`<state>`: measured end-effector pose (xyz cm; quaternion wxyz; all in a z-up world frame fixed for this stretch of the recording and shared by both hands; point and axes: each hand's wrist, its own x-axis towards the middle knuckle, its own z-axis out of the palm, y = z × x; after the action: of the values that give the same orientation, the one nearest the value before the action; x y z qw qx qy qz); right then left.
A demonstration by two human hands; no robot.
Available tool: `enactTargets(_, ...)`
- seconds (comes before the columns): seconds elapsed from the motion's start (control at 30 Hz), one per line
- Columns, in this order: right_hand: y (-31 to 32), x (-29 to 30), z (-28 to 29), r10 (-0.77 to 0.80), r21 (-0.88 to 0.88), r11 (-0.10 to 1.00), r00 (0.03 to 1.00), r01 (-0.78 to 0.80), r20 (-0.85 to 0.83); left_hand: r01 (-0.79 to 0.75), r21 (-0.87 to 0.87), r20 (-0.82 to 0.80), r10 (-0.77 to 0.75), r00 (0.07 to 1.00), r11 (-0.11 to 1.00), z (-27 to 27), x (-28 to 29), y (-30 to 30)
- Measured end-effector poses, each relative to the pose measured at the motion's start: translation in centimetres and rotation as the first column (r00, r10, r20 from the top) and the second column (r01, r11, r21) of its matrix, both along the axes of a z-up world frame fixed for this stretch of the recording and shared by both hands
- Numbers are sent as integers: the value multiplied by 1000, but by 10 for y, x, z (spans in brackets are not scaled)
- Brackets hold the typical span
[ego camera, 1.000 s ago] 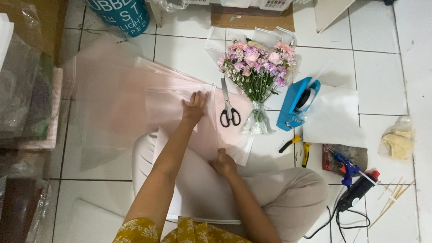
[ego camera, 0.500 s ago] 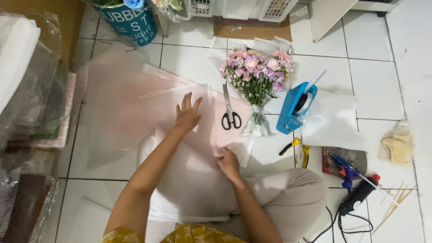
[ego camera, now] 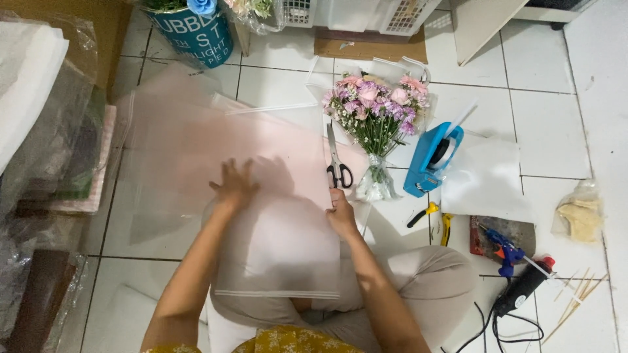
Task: The person sits on the floor and uses scissors to cut a sheet of pink wrapping paper into smaller rectangular pieces. The person repeatedly cuts the paper, stacks the cut pieces, and adjusts the remaining sheet.
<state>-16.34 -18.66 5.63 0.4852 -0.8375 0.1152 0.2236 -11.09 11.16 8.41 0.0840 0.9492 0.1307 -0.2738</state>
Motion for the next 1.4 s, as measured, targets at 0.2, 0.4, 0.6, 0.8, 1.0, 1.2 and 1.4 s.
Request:
enactTargets(0.2,-9,10,-43,-181,335,921,980,200,-88,-376,-471,-199,319,927,798,-96,43,79)
enactTargets(0.4,-6,14,-13,-213,458,853,969,249,-129,-548,-702,-174,635,752,456,-36,27,52)
enactTargets(0.6,-14,27,-35,-177,435,892,981,124,83,-399,-892,-203,604,770,210,-16,18,52)
enactTargets(0.8,-10,46,10,-204,679,709,977,190,-59,-321,-877,60,745,664,358,14,-1,55)
enactTargets(1.0,-34,39,40,-7,908,373,979,193,-205,-193,-970,69,930,360,146,111,-38,12)
enactTargets(1.2,-21,41,70,-398,903,-46,821,427,-409,-142,-968,-223,967,121,-206,10,-24,-22)
enactTargets(1.4,33,16,18,-376,822,13,764,569,-524,-141,-934,-320,944,-76,-328,-44,-17,-60)
